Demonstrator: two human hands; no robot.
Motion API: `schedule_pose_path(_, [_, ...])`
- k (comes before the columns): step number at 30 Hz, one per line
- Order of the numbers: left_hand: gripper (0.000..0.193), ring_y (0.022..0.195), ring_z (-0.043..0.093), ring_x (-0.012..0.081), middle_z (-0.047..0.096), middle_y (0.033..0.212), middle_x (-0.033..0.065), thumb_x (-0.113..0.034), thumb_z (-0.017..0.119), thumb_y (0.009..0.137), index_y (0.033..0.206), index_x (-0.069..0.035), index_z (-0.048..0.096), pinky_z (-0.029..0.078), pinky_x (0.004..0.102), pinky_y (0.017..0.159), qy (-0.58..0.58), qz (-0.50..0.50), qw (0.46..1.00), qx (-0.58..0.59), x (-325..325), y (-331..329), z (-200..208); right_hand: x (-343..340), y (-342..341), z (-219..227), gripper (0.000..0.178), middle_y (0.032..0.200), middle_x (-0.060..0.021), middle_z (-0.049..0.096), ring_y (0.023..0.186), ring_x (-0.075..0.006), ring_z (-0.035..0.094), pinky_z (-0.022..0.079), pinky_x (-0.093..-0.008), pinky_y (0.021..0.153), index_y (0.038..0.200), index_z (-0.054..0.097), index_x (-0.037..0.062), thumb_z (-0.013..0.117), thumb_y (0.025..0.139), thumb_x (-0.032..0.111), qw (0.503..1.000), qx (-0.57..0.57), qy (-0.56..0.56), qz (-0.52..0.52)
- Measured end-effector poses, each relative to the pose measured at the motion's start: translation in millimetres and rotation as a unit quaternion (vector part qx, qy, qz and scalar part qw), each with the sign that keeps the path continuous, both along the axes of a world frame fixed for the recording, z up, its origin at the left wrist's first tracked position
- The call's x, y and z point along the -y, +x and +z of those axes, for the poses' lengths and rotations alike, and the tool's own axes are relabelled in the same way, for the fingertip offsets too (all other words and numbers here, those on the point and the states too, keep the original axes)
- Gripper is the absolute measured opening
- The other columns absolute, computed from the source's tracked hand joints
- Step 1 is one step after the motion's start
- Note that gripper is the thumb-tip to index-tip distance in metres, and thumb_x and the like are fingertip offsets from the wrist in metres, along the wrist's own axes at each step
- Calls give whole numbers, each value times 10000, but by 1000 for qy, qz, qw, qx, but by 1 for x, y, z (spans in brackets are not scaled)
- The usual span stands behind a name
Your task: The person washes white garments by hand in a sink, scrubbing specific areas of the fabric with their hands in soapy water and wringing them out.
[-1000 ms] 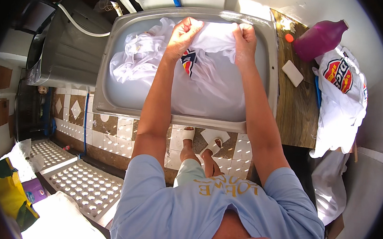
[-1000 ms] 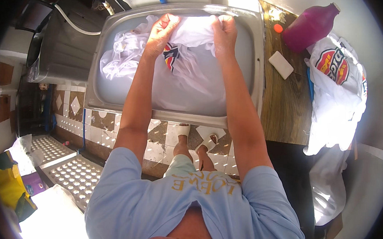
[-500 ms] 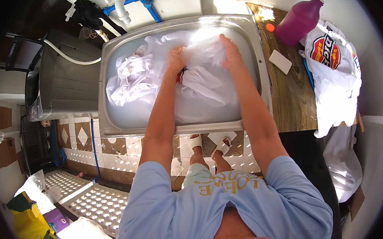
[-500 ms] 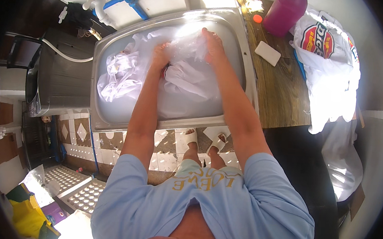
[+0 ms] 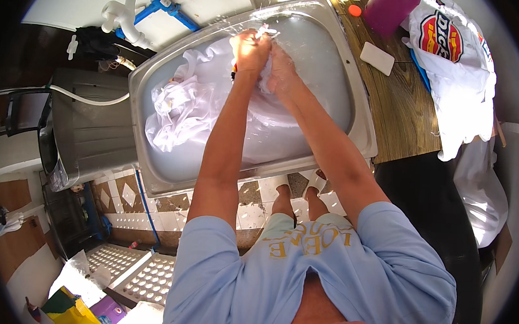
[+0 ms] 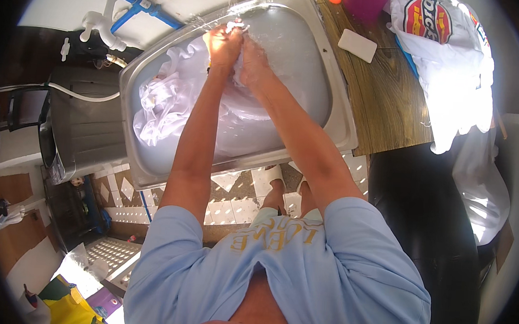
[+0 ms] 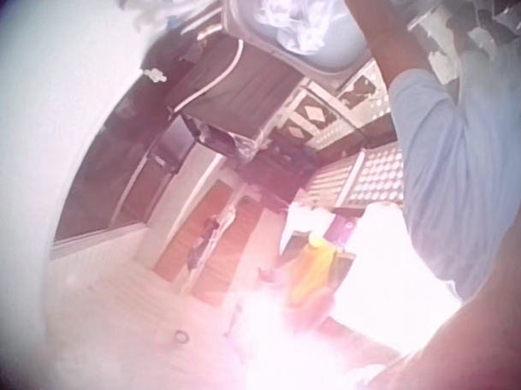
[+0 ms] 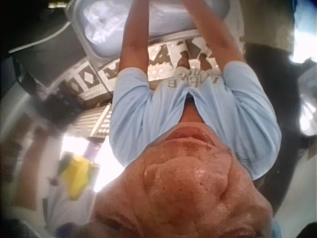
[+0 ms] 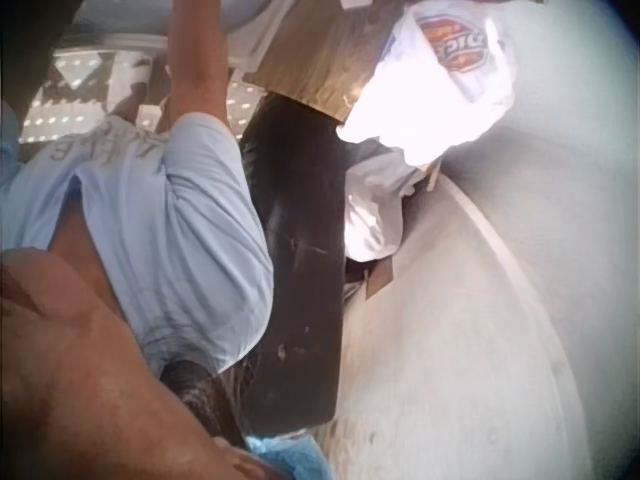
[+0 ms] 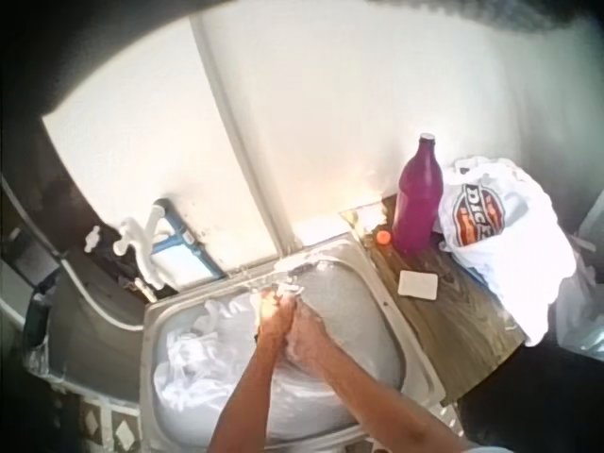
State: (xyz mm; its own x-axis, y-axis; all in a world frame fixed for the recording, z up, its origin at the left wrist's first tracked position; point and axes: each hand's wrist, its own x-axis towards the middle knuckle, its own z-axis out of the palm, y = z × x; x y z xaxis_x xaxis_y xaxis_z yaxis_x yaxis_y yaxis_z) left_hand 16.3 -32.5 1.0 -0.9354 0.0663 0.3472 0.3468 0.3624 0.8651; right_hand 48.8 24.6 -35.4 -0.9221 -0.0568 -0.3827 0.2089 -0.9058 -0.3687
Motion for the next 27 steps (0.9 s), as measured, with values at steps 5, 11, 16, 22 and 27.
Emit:
schedule_pose_path(5, [294,473,397,69,450,449,61,-92,642,798,540,13,548,364,270,474,-57,-34,997,-50,-11,-3,-5,-17,-1,4,288,726,9,558,639,-123,541,437,-274,546,896,561,168,440,937,426,993,-95,-34,61])
schedule_pose_path(11, [410,435,369,97,437,453,-13,-189,675,821,497,-23,485,316,257,445,-9,28,998,60,27,-26,-26,-12,16,38,337,726,9,493,627,-138,495,429,-320,537,793,475,157,411,947,450,993,86,71,41])
schedule_pose_path(16, [412,458,448,116,536,564,21,-303,676,834,549,-46,525,400,231,481,444,-52,859,249,-6,23,38,-31,9,25,366,828,-24,540,807,-194,559,468,-343,704,897,520,112,421,933,462,997,80,2,-22])
schedule_pose_path(22, [433,453,422,98,516,516,4,-234,637,859,504,-20,513,376,235,467,4,-105,990,-97,-39,35,8,-41,10,-57,313,861,-24,565,843,-154,533,448,-371,786,932,539,105,409,943,389,973,-160,162,-50])
schedule_pose_path(27, [349,438,319,87,416,450,40,-76,668,794,515,26,484,324,254,433,-66,-37,997,-27,-10,-3,-2,-13,22,37,409,862,-19,525,752,-137,485,401,-305,625,951,521,142,449,885,539,987,115,105,44])
